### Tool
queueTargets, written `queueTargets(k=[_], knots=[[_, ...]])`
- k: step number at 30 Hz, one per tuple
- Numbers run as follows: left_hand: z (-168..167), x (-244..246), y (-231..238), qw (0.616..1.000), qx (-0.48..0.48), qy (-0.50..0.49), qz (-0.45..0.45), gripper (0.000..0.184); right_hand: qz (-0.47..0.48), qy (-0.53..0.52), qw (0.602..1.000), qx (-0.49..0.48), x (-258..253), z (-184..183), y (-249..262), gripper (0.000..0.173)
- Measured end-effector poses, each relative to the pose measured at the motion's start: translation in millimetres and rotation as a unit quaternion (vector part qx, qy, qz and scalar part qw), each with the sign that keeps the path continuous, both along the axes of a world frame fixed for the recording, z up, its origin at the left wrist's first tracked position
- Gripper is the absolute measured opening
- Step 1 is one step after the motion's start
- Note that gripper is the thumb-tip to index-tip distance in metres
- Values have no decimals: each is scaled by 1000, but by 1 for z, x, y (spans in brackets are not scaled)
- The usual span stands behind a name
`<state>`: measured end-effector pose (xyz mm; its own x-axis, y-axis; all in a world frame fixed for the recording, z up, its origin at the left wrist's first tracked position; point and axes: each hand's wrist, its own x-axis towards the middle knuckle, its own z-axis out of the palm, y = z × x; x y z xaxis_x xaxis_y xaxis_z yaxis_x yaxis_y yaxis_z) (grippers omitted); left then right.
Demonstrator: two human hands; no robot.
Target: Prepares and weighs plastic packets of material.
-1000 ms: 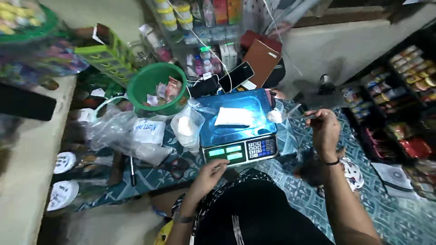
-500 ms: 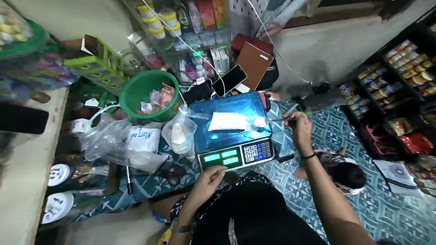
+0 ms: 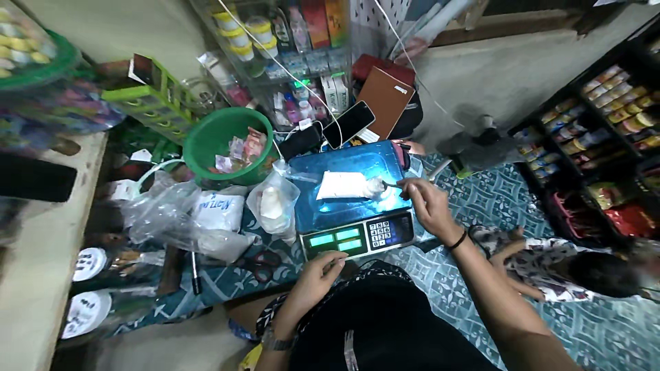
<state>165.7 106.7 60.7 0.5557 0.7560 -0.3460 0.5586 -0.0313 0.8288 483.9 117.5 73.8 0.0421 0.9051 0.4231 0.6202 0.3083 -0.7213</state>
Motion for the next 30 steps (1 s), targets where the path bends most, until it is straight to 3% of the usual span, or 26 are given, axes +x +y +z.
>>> queueTargets(k=[6, 13, 17, 22, 26, 30], knots=[[-5, 1, -2, 1000, 12, -12, -14, 31, 35, -72, 993, 89, -12, -35, -31, 22], [-7, 2, -4, 1000, -2, -4, -25, 33, 12, -81, 987, 137, -13, -48, -49, 19], [-12, 0, -8, 999, -5, 1, -40, 34, -16, -24, 991, 130, -13, -48, -54, 21], [-19, -18, -11, 992, -71, 60, -83, 39, -107, 101, 986, 83, -10, -40, -56, 36], [-40, -44, -20, 987, -133, 82, -32, 39, -147, 216, 964, 57, -4, -29, -55, 31], [-72, -66, -36, 977, -183, 108, 37, 38, -172, 263, 946, 75, 8, -13, -52, 30]])
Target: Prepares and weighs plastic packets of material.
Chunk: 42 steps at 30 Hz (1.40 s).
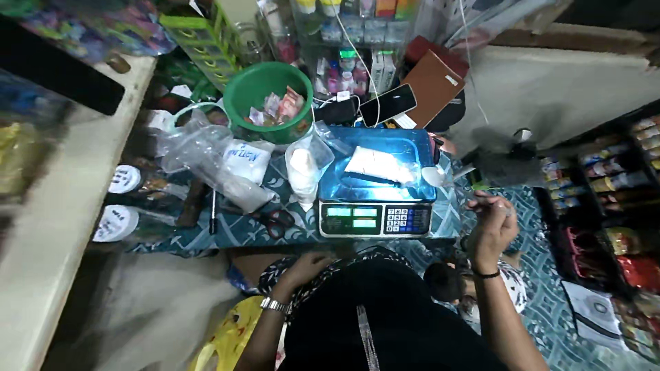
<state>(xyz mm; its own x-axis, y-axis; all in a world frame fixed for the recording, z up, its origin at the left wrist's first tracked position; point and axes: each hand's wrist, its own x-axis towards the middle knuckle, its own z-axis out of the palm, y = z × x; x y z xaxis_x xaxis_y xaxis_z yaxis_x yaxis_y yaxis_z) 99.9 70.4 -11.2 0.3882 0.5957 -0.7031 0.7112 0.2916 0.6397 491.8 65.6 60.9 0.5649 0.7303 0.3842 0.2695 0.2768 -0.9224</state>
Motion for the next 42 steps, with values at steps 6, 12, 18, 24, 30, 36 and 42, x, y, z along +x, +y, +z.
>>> queueTargets(k=[6, 12, 18, 24, 30, 36, 42], knots=[[-42, -15, -22, 997, 5, 34, 64, 33, 2, 23, 998, 53, -1, 34, 16, 31], [-47, -13, -22, 999, -7, 22, 35, 32, 118, 39, 988, 87, -36, 61, 45, 32], [-50, -13, -30, 999, 4, 18, 32, 31, 277, -12, 957, 83, -92, 78, 78, 28], [-46, -15, -34, 999, -5, 23, 39, 33, 374, -229, 899, 7, -149, 84, 123, 27], [-43, -19, -41, 998, 2, 20, 59, 33, 438, -328, 837, -2, -186, 62, 158, 23], [-46, -22, -46, 998, 1, 27, 55, 34, 468, -337, 817, 1, -186, 61, 165, 23], [-47, -22, -44, 998, -11, 32, 58, 35, 444, -296, 842, 73, -170, 58, 150, 19]])
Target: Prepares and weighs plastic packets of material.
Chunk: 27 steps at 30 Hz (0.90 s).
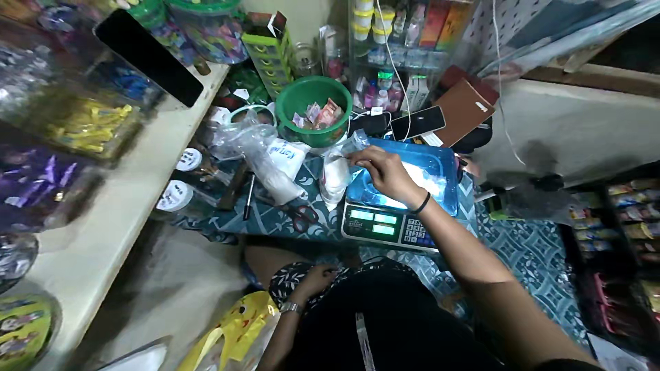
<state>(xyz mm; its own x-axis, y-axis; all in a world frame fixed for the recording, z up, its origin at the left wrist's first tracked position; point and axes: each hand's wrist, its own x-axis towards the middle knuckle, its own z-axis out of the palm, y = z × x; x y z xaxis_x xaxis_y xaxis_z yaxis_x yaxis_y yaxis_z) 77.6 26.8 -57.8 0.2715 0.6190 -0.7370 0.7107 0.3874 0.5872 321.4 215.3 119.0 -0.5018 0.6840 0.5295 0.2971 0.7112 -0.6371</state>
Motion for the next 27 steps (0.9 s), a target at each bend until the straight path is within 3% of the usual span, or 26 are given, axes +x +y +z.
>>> queueTargets(k=[8, 14, 19, 24, 25, 27], knots=[[-1, 2, 2, 1000, 1, 0, -18, 34, -55, 22, 997, -53, -2, -7, -1, 24], [1, 5, 3, 1000, 3, 0, -26, 34, -34, -77, 990, -115, -13, -7, 12, 29], [4, 3, -3, 1000, 14, -10, 1, 33, -169, -70, 969, -167, 68, 13, -14, 62], [14, -3, -7, 997, 20, -53, 58, 33, -238, -201, 883, -351, 164, -21, -45, 102], [17, -3, -5, 997, 17, -55, 55, 33, -237, -196, 877, -369, 171, -31, -45, 103], [26, -1, 2, 998, 6, -51, 35, 35, -255, -165, 884, -356, 171, -49, -46, 87]])
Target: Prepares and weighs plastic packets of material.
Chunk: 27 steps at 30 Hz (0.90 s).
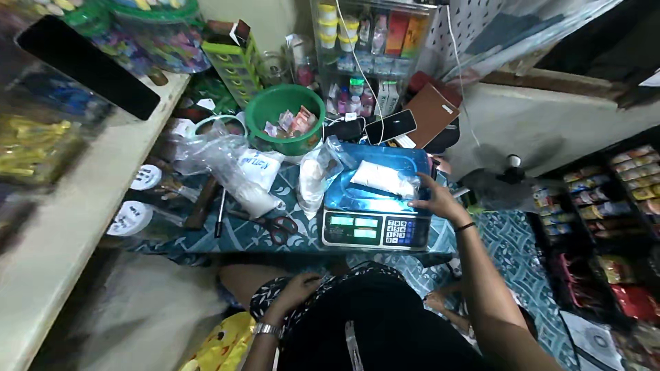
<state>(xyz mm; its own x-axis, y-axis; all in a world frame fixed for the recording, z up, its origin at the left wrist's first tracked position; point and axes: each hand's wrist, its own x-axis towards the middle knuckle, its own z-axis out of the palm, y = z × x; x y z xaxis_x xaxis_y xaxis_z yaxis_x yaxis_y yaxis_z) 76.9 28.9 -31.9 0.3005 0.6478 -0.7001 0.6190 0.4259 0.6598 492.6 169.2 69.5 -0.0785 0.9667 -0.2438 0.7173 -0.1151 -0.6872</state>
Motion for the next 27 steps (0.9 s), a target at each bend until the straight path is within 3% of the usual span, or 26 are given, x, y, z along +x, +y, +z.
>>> queueTargets(k=[2, 4, 8, 12, 15, 19, 22, 27], knots=[[12, 5, 8, 1000, 2, 9, -24, 37, -37, 31, 998, 38, -9, -1, -1, 62], [23, 9, 13, 999, 27, 7, -44, 37, -46, 55, 994, 84, -20, 16, -2, 52], [52, 23, 24, 985, 147, -70, -64, 35, 30, 25, 984, 175, -38, 49, 6, 49], [111, 77, 50, 960, 228, -160, 41, 32, 65, -20, 980, 187, -56, 72, 5, 54], [147, 124, 83, 943, 292, -141, 70, 38, 81, -38, 975, 205, -71, 92, -1, 57], [178, 160, 120, 919, 377, -90, 74, 61, 119, -57, 957, 258, -90, 127, -6, 57], [190, 165, 123, 891, 433, -78, 109, 48, 174, -70, 937, 296, -102, 146, -11, 55], [184, 144, 91, 864, 450, -117, 192, 17, 281, -60, 921, 264, -119, 153, -16, 54]])
